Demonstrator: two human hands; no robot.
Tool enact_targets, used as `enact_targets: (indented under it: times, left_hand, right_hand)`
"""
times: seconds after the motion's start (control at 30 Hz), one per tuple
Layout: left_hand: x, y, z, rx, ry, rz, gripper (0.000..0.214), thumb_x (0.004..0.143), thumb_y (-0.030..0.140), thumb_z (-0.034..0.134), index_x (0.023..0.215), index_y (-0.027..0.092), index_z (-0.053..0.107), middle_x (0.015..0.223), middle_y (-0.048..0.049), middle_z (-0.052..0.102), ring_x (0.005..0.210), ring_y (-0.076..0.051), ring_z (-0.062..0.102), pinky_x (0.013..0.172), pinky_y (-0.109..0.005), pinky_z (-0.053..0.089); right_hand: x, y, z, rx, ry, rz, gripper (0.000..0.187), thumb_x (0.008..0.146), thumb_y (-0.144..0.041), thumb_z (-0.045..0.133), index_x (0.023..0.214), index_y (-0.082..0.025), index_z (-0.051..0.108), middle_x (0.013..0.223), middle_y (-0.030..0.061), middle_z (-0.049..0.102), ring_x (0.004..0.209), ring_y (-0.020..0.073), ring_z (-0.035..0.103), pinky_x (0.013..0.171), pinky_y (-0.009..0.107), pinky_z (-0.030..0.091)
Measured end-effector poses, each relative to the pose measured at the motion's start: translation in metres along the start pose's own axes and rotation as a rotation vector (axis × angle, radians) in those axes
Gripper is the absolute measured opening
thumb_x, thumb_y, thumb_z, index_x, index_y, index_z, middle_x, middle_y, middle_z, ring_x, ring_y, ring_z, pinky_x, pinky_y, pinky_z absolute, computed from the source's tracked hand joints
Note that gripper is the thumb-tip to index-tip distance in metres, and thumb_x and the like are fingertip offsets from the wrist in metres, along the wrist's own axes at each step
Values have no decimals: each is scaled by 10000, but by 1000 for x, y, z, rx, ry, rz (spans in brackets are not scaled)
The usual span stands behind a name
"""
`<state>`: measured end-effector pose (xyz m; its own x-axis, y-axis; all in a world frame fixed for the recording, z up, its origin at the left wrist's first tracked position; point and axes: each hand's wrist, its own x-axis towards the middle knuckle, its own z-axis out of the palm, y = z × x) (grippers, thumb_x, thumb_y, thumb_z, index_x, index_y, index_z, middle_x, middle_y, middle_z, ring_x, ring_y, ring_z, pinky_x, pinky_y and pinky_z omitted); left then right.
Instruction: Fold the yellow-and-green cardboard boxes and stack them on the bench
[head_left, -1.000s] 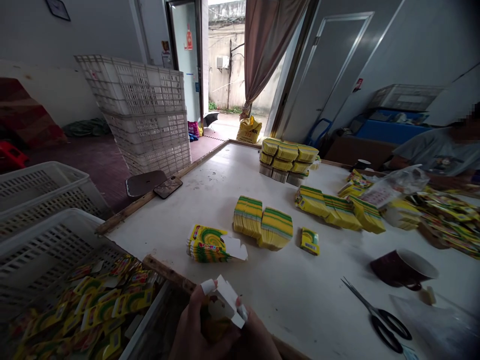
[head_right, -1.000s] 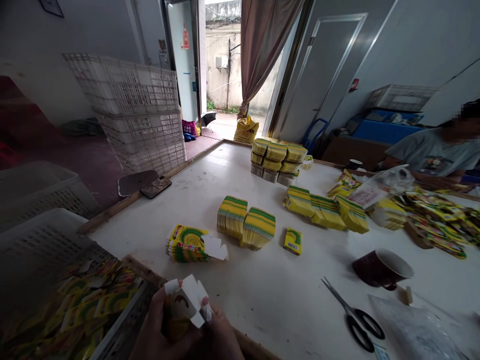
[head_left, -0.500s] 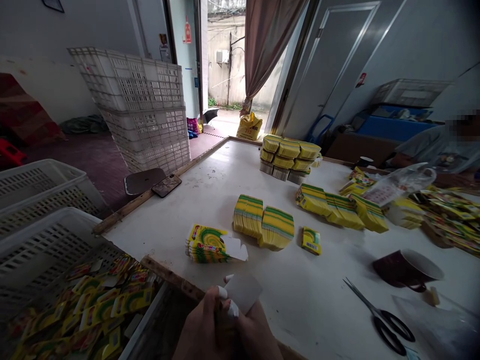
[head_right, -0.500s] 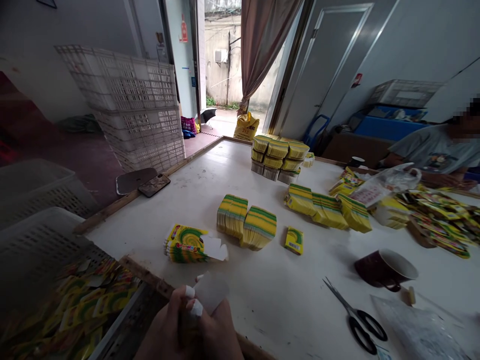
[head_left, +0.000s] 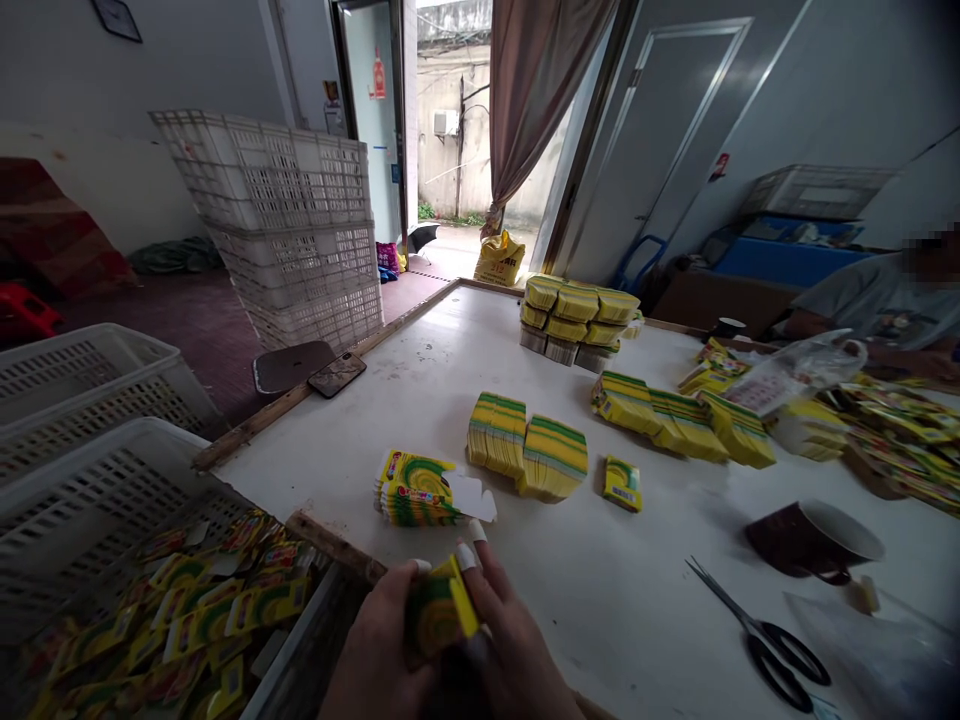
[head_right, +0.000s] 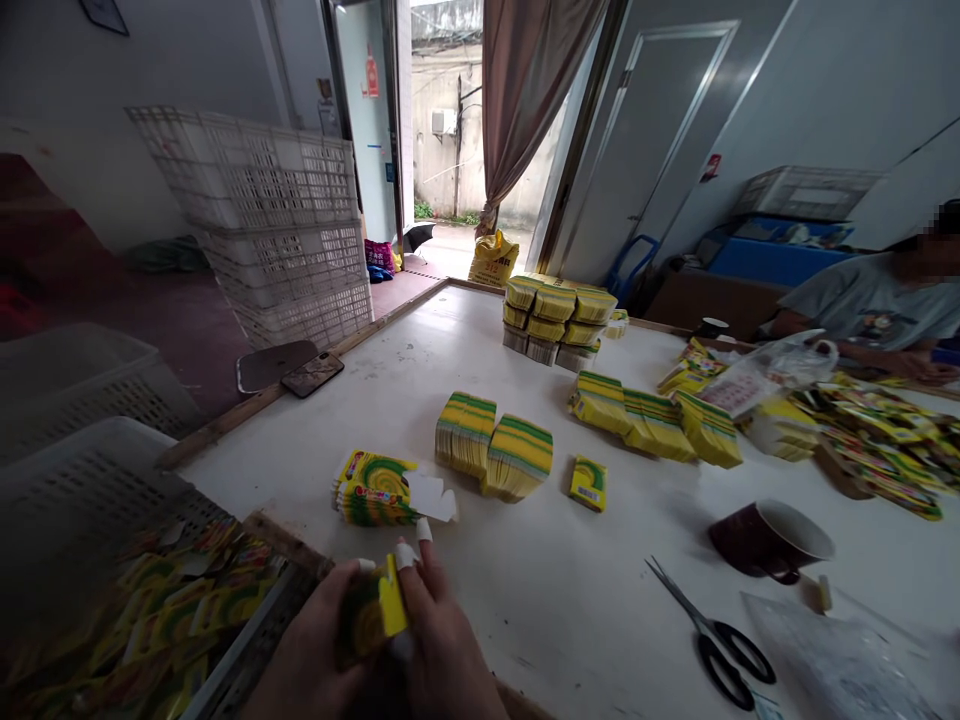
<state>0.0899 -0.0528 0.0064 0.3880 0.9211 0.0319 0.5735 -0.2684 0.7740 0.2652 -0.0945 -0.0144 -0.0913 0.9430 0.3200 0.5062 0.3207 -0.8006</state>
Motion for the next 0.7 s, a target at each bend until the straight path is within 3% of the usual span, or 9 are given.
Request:
enact_targets:
  times: [0.07, 0.17, 0.23, 0.33, 0.47, 0.6, 0.7]
  left_hand:
    - [2, 7, -17, 20, -87, 9, 535, 713, 247, 646, 1222, 200, 487, 1193, -120, 678, 1107, -283, 649, 939, -419, 536]
    - [4, 15, -30, 28, -119, 30, 487, 710, 297, 674, 1171, 209, 546, 1131, -98, 717, 1039, -275, 685, 891, -372, 556]
    - [4, 18, -32, -2, -150, 33, 463, 703, 349, 707, 1133, 231, 581, 1092, -75, 738, 985, -271, 704, 848, -343, 567]
    - [4, 20, -32, -55, -192, 60, 455, 646, 280, 762, 1077, 265, 617, 1045, -29, 743, 943, -251, 706, 808, -299, 559]
    - [7, 18, -28, -45, -115, 63, 487, 646, 196, 716, 1121, 243, 623, 1069, -58, 734, 986, -279, 690, 867, -346, 543]
    - [8, 13, -29, -65, -102, -19, 530, 663, 252, 721, 1179, 211, 605, 1134, -101, 727, 1046, -305, 679, 910, -381, 532]
    - [6, 14, -33, -126, -84, -83, 558, 668, 360, 739, 1183, 190, 607, 1120, -101, 737, 1021, -294, 690, 889, -365, 540]
  right_hand:
    - [3, -7, -6, -69, -145, 28, 606, 883, -131, 500, 1477, -187, 396, 1597, 227, 265, 1410, 314, 397, 1049, 375, 469]
    - [11, -25, -23, -106, -270, 100, 386, 867, -159, 558, 1249, -164, 622, 1542, 266, 362, 1312, 328, 535, 967, 347, 521]
    - [16, -36, -39, -50, -292, 114, 248, 862, -201, 610, 1094, -210, 694, 1447, 192, 515, 1196, 280, 635, 925, 315, 536]
    - [20, -45, -55, 75, -301, 106, 226, 808, -226, 698, 1028, -275, 717, 1285, 85, 633, 1071, 223, 680, 898, 286, 538]
    - [20, -40, -45, 86, -179, 143, 339, 723, -152, 703, 1048, -251, 691, 1342, 122, 584, 1230, 283, 590, 974, 354, 508]
    - [20, -33, -25, 88, -203, 110, 417, 755, -186, 681, 1165, -226, 620, 1425, 166, 516, 1384, 293, 443, 1020, 359, 471]
    - [23, -34, -24, 98, -196, 106, 391, 816, -218, 648, 1200, -254, 588, 1407, 142, 553, 1346, 265, 492, 1001, 330, 478]
